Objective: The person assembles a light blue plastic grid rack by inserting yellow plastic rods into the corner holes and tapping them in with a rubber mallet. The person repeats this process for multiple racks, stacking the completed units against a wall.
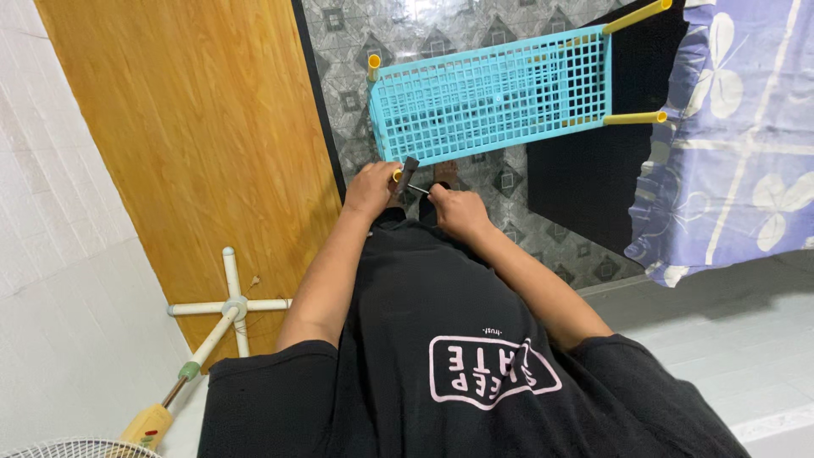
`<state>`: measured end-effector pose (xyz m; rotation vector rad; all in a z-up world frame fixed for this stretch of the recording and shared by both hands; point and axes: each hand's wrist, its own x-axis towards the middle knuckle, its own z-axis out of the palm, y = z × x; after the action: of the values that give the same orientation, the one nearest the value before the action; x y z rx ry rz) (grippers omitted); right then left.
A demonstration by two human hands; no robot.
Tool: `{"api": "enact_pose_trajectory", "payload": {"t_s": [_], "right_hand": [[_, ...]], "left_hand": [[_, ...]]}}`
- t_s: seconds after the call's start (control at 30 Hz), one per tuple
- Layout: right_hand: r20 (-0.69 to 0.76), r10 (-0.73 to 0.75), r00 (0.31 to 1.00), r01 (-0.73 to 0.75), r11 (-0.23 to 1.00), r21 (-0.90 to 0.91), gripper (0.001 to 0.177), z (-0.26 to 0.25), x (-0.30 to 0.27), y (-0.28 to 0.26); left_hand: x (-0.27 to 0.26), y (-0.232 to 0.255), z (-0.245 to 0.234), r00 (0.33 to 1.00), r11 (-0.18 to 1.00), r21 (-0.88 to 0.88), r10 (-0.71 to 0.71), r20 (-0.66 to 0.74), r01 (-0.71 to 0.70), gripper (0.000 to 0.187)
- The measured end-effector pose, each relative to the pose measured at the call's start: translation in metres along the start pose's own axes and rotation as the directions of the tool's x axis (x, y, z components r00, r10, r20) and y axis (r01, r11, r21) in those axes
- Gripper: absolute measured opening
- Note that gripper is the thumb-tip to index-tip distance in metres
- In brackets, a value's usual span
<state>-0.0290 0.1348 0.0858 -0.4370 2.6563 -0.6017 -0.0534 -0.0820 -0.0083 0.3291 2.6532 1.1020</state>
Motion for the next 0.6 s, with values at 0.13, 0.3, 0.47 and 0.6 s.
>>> {"api": "enact_pose_trajectory", "payload": {"t_s": [0.13,0.3,0.47,0.6], "right_hand": [[-0.259,-0.147,0.955,0.195,0.966,0.171,0.007,-0.007,-0.004,-0.004],[-0.513,-0.304,0.803,0.483,0.836,0.261,0.005,-0.032,-0.006,-0.006],[-0.206,-0.141,0.968,0.161,0.983,0.084,0.009,-0.009,-0.002,-0.008],[-0.144,0.008,0.99,0.011,0.991,0.134,0.014,-0.009,0.003,-0.005]], "left_hand": [[-0.005,0.0,-0.004,0.995,1.0,-0.013,0.03,0.093,-0.029,0.052],[0.001,0.003,0.001,1.0,1.0,-0.004,-0.016,0.004,0.016,0.035],[-0.003,0.004,0.001,1.0,1.0,0.0,-0.022,0.007,0.022,0.033],[0.003,0.003,-0.005,0.99,0.996,0.035,-0.09,0.109,0.087,0.035]]}}
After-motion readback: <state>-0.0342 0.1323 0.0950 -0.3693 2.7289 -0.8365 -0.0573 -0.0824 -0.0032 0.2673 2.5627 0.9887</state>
